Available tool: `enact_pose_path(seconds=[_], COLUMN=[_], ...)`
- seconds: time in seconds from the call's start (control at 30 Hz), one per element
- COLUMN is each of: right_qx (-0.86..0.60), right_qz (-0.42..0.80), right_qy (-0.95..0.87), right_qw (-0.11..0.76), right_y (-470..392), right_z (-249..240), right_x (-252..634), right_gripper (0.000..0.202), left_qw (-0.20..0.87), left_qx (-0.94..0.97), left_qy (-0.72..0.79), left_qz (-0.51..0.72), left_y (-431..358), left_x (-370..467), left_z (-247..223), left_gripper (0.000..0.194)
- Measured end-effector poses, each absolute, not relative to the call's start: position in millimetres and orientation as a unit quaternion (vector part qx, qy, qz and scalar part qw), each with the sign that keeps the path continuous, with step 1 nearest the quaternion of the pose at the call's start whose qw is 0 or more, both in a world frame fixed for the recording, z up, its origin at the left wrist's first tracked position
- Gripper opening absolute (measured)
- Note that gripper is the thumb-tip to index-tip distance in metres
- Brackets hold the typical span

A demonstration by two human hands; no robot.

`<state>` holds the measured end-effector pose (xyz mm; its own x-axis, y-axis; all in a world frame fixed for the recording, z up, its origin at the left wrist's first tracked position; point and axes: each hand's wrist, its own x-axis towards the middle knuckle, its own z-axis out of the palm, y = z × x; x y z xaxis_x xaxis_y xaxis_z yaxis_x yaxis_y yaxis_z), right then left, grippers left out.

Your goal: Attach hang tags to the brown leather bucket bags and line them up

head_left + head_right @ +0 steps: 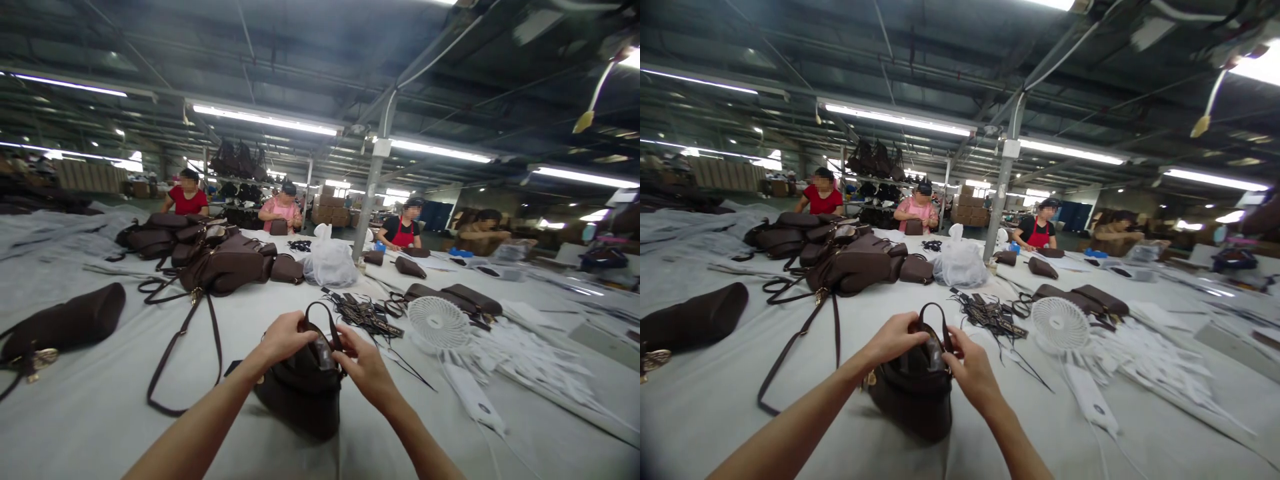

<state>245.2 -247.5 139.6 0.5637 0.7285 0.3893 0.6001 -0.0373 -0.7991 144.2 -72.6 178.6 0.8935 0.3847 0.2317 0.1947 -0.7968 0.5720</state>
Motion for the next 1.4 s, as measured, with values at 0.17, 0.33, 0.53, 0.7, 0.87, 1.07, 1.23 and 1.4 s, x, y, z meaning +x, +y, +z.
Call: enact_pose_path(seconds=[0.17,0.33,0.53,0.7,0.87,1.07,1.23,1.4], right_qx=[-0.738,-0.747,-0.701,-0.696,-0.723,-0.743,-0.750,-0.726], right_qz=[-0.066,-0.036,0.076,0.085,-0.014,-0.120,-0.160,-0.107], right_qy=[-0.458,-0.375,-0.403,-0.408,-0.421,-0.430,-0.423,-0.381], right_qw=[0.490,0.548,0.583,0.585,0.548,0.499,0.483,0.562], right_y=[-253.4,-251.1,-257.5,-264.9,-263.9,-260.8,-260.0,-254.0], right_z=[127.0,119.6,111.2,111.3,106.1,87.7,82.2,83.3], right_x=[241.2,242.7,237.4,233.8,228.0,227.3,228.6,223.3], right_gripper=[0.034,0.037,0.036,0.029,0.032,0.037,0.037,0.032], left_qw=[0.190,0.132,0.154,0.186,0.338,0.561,0.573,0.614], left_qx=[0.928,0.926,0.923,0.917,0.866,0.783,0.798,0.760], left_qy=[0.210,0.253,0.264,0.221,0.143,0.063,0.040,0.080], left_qz=[0.243,0.246,0.234,0.276,0.339,0.262,0.180,0.199], left_y=[-78.5,-69.5,-63.8,-60.5,-58.8,-57.2,-40.6,-25.9], left_x=[138.9,123.2,121.8,121.7,123.3,123.6,118.6,125.6], left_z=[171.5,165.9,161.0,158.1,153.5,160.4,161.9,156.9], left_gripper=[0.010,0.009,0.014,0.011,0.020,0.028,0.040,0.047])
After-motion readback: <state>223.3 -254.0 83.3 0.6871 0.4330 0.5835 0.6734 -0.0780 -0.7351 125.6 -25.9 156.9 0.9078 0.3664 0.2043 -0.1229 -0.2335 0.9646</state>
